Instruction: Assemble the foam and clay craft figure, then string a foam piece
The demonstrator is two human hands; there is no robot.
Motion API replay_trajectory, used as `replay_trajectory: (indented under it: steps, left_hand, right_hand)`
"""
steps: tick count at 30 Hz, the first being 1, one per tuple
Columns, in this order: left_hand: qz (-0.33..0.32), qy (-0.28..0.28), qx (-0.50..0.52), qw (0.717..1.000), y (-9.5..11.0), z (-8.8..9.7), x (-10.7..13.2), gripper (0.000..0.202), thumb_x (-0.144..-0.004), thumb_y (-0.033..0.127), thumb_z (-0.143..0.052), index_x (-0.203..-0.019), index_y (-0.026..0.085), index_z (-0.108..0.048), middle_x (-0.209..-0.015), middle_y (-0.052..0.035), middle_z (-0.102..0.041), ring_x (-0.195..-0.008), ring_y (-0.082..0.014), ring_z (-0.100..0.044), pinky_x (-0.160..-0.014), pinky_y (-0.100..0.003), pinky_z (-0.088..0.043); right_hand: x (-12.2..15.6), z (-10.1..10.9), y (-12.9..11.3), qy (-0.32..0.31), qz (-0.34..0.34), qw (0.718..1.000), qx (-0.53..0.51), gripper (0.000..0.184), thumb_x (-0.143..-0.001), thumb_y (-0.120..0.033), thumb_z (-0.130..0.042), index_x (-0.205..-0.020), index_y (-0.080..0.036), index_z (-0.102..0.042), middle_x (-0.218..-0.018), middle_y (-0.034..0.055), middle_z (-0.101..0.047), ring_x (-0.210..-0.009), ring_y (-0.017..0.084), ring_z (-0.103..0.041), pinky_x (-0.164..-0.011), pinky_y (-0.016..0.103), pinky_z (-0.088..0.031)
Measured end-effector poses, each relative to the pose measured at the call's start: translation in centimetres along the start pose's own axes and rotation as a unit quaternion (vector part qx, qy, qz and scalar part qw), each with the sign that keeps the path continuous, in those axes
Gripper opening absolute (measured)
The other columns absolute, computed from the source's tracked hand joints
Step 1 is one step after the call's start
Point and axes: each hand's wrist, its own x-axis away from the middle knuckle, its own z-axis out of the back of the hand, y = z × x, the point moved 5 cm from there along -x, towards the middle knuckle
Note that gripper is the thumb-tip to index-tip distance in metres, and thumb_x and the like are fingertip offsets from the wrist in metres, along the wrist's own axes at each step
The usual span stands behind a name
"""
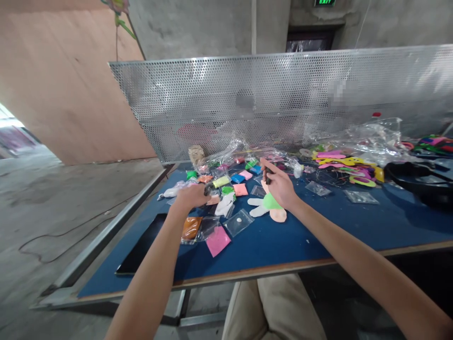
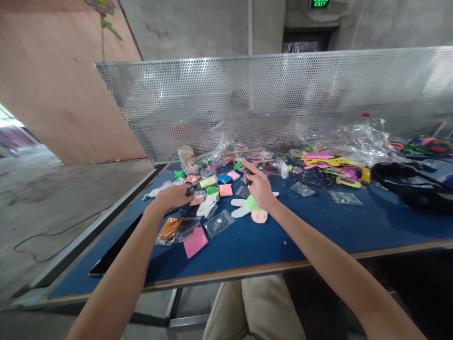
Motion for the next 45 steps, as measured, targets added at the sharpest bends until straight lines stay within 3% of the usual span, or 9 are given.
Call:
replay_trajectory:
  steps: [5, 8, 12, 17, 25, 31, 36, 41, 45]
  left_hand:
    - [-0.07, 0.148, 0.029, 0.986, 1.9, 1.8, 0.9, 0.053, -0.081, 0.047, -0.061, -0.124, 0.016, -0.055, -0.134, -0.0189, -0.053, -0.123, -0.0376, -0.052, -0.094, -0.045, -0.046]
    - [-0.217, 0.309, 0.091, 0.922, 5.7, 4.0, 2.9, 0.04, -0.09, 0.035, -0.054, -0.127, 0.022, -0.054, -0.135, -0.0116, -0.054, -0.126, -0.029, -0.05, -0.104, -0.045, -0.041]
    - [-0.367, 0.391, 0.156, 0.83, 10.6, 4.6, 5.2, 0.057, -0.086, 0.048, -0.063, -0.135, 0.021, -0.049, -0.134, -0.0117, -0.057, -0.126, -0.0274, -0.052, -0.106, -0.043, -0.041]
    - [-0.416, 0.4, 0.164, 0.8, 12.5, 3.4, 5.4, 0.062, -0.084, 0.054, -0.066, -0.136, 0.024, -0.051, -0.132, -0.0115, -0.059, -0.12, -0.027, -0.057, -0.102, -0.043, -0.045]
    - [-0.445, 0.4, 0.16, 0.785, 11.2, 2.8, 4.5, 0.037, -0.09, 0.038, -0.064, -0.12, 0.018, -0.06, -0.109, -0.0109, -0.07, -0.102, -0.0238, -0.064, -0.089, -0.039, -0.051]
    - [-0.426, 0.375, 0.174, 0.805, 11.0, 2.8, 4.5, 0.023, -0.096, 0.026, -0.052, -0.115, 0.016, -0.061, -0.095, -0.0095, -0.07, -0.085, -0.0183, -0.063, -0.075, -0.031, -0.051]
    - [-0.415, 0.398, 0.124, 0.809, 11.2, 2.5, 4.2, 0.023, -0.097, 0.033, -0.052, -0.101, 0.015, -0.065, -0.073, -0.0049, -0.066, -0.066, -0.0148, -0.061, -0.059, -0.025, -0.045]
    - [-0.368, 0.439, 0.136, 0.808, 11.1, 2.4, 4.0, 0.027, -0.093, 0.04, -0.058, -0.083, 0.016, -0.068, -0.064, -0.0029, -0.066, -0.057, -0.013, -0.062, -0.053, -0.023, -0.044]
    - [-0.345, 0.382, 0.27, 0.814, 10.8, 2.4, 3.8, 0.021, -0.092, 0.037, -0.061, -0.1, 0.02, -0.07, -0.081, -0.0026, -0.075, -0.069, -0.0139, -0.07, -0.064, -0.023, -0.052]
  right_hand:
    - [0.4, -1.0, 0.1, -0.038, 0.017, 0.999, 0.012, 0.047, -0.097, -0.043, -0.042, -0.141, -0.029, -0.042, -0.114, 0.0067, -0.062, -0.094, 0.018, -0.061, -0.087, 0.039, -0.052]
    - [0.9, -2.1, -0.3, -0.071, -0.009, 0.997, -0.039, 0.038, -0.096, -0.053, -0.045, -0.122, -0.026, -0.053, -0.112, 0.0077, -0.065, -0.096, 0.019, -0.064, -0.086, 0.036, -0.053]
    - [1.9, -3.3, -0.4, -0.078, -0.064, 0.992, -0.082, 0.037, -0.09, -0.055, -0.057, -0.11, -0.025, -0.051, -0.099, 0.005, -0.069, -0.087, 0.018, -0.067, -0.078, 0.033, -0.054]
    - [2.8, -4.4, -0.2, -0.102, -0.097, 0.985, -0.102, 0.041, -0.087, -0.054, -0.062, -0.113, -0.024, -0.052, -0.092, 0.0031, -0.069, -0.085, 0.019, -0.068, -0.076, 0.032, -0.056]
    - [2.2, -3.0, 0.2, -0.067, -0.092, 0.993, 0.011, 0.036, -0.081, -0.052, -0.069, -0.075, -0.018, -0.06, -0.066, -0.0016, -0.059, -0.063, 0.012, -0.056, -0.06, 0.025, -0.047]
    - [2.1, -2.1, -2.2, -0.018, 0.038, 0.992, 0.123, 0.047, -0.076, -0.047, -0.076, -0.116, -0.026, -0.063, -0.093, 0.003, -0.068, -0.071, 0.015, -0.061, -0.066, 0.029, -0.052]
    - [2.5, -2.5, -3.3, -0.037, 0.141, 0.963, 0.227, 0.032, -0.084, -0.043, -0.07, -0.113, -0.029, -0.069, -0.109, 0.0047, -0.07, -0.09, 0.02, -0.066, -0.081, 0.035, -0.056]
    - [2.3, -2.3, -2.8, -0.047, 0.12, 0.956, 0.262, 0.028, -0.094, -0.037, -0.058, -0.118, -0.029, -0.069, -0.113, 0.003, -0.072, -0.104, 0.022, -0.067, -0.092, 0.036, -0.053]
    - [1.8, -1.3, -1.9, -0.04, 0.049, 0.974, 0.219, 0.029, -0.095, -0.039, -0.053, -0.113, -0.025, -0.07, -0.103, 0.0046, -0.075, -0.092, 0.023, -0.071, -0.082, 0.034, -0.056]
